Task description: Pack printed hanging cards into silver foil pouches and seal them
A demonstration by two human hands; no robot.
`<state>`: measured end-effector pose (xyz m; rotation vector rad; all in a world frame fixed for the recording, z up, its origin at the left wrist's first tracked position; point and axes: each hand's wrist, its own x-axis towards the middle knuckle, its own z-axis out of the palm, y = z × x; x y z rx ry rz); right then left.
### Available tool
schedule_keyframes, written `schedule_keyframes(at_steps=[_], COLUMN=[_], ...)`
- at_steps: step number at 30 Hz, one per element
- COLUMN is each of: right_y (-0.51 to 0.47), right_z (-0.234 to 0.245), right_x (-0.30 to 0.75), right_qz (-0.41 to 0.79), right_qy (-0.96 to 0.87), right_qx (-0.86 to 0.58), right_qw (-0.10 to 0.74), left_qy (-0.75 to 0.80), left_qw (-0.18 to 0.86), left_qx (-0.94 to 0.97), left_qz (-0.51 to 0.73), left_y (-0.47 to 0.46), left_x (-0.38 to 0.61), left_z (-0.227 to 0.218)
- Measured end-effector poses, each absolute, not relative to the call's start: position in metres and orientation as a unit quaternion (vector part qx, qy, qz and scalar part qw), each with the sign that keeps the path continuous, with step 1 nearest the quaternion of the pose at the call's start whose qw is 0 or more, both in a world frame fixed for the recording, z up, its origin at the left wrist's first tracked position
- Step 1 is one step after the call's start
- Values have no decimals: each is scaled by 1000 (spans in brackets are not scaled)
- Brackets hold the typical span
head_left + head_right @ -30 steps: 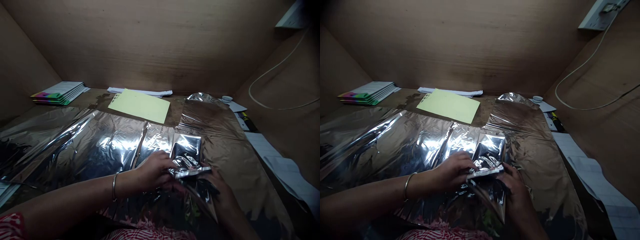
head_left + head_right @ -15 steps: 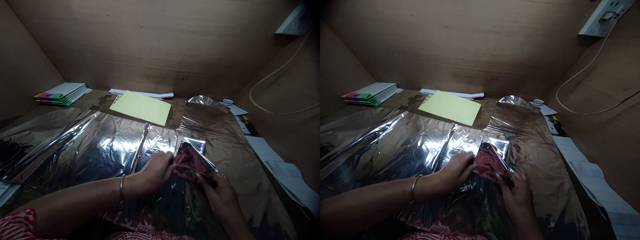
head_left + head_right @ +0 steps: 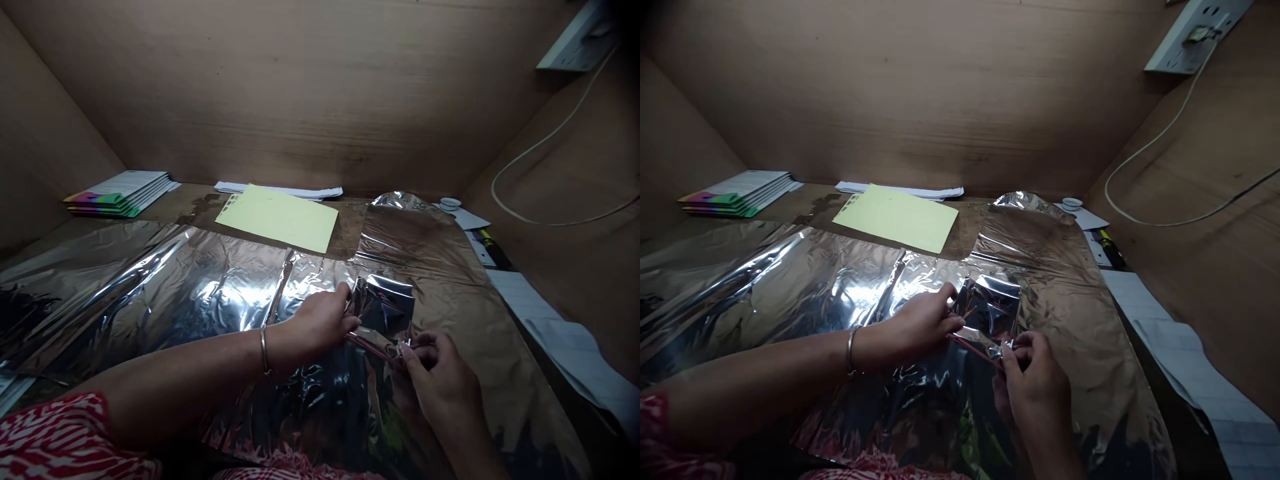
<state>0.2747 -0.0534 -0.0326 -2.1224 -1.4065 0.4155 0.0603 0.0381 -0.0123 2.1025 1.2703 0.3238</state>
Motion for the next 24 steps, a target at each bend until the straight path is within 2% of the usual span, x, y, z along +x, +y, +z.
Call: schedule_keyframes(at_steps=[4,7,10,14,19,24], right_y=[-50,-50,-48,-43,-43,-38], right_z=[-30,-30,-32,-37,-45,-47], right_x=[271,269,275,292,295,290], right_qz=[102,-28,-87,-22,-7,19], right_qy=[-596,-686,-785,-844,-821,-813], right_qx=[-771,-704,-598,-534,-568,-573], right_qw=[200,181,136,35,54,101], left_qy=[461,318,154,114,145,146], left_qw=[221,153,171,217,228,178], left_qx=[842,918,963,963,957,958], left_qz=[169,180,139,111,103,173], left_y=[44,50,59,71,79,68], left_x=[60,58,55,46,31,41], left_z=[-16,-22,-24,-21,-20,-19])
